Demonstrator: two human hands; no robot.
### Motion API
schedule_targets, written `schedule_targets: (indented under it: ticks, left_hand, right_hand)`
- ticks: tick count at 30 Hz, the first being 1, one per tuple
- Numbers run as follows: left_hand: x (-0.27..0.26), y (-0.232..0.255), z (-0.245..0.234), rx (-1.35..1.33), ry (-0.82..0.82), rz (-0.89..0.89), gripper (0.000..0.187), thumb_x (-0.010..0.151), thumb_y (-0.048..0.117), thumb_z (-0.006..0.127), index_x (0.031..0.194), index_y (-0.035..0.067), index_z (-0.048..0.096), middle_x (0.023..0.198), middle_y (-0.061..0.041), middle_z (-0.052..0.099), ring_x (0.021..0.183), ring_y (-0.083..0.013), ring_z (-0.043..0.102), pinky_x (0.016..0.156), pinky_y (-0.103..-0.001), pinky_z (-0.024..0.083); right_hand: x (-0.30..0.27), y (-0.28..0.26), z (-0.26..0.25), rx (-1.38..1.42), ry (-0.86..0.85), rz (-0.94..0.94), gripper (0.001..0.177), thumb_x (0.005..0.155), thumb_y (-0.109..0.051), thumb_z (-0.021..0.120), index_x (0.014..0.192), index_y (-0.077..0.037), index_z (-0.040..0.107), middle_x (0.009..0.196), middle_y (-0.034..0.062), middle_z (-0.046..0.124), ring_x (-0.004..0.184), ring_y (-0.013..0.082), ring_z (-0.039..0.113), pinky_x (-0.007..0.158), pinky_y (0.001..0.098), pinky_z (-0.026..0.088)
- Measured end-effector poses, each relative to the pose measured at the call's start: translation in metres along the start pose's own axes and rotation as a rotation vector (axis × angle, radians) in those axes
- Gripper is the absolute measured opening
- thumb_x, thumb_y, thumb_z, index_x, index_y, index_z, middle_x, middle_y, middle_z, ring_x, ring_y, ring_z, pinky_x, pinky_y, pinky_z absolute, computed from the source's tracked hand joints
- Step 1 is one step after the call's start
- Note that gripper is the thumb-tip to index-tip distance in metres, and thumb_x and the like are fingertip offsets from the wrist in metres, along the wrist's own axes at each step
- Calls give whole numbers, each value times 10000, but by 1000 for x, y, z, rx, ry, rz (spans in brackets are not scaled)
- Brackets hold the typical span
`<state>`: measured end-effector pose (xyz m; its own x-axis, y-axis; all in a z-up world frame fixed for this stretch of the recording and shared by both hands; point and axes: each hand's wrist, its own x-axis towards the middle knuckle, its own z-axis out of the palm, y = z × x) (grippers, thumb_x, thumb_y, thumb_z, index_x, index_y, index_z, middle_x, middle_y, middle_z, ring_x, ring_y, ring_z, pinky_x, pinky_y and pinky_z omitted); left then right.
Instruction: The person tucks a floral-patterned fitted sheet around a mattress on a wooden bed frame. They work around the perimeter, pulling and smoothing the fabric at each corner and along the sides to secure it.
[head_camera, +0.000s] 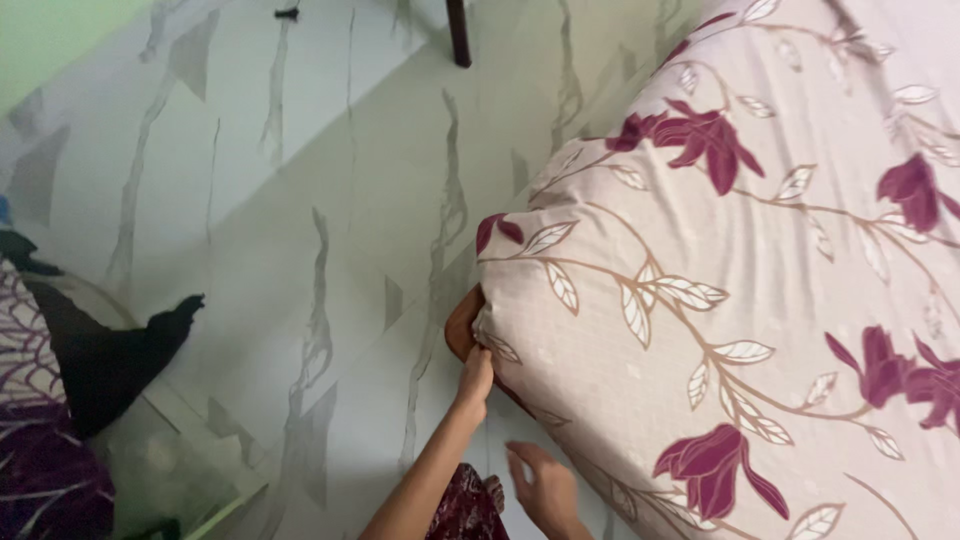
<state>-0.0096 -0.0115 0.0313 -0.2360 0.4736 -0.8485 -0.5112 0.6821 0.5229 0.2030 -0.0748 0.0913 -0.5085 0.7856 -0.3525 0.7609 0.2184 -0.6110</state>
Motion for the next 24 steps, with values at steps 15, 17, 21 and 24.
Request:
schedule_targets:
  ticks: [15,17,21,24]
  left_hand:
    - [-106,78,93,1238,175,1200,901,770,592,753,1519,184,461,1652,-116,284,1525,-378,201,1220,-650,37]
    - [-91,83,96,1262,145,1049,931,739,570,757,1515,173,430,1634,-116,296,1515,-371,181,1204,-640,6]
    - [-26,117,75,1000,534,1078,916,857,557,716,1510,-10,413,1574,-240,407,1499,-411,315,1228,-582,164]
    - [40,149,18,790,590,798,893,876,546,701,1514,-15,426,1498,-243,499,1389,-399,493,1195,-520,359]
  right_hand:
    - [58,85,-142,-340,610,311,845,956,-619,504,1564,-45,384,1633,316,208,1509,498,92,1118,775,0]
    - [47,100,-155,-277,630,371,834,954,-620,498,1543,-35,409,1634,287,259,1539,474,107,1140,778,25]
    - [36,133,-207,-237,768,554,828,966,-615,490,1517,1,440,1635,270,334,1573,460,148,1172,776,79]
    - [15,156,-240,-425,945,656,851,1007,-598,489,1533,67,417,1631,347,332,1541,520,207,1173,760,131]
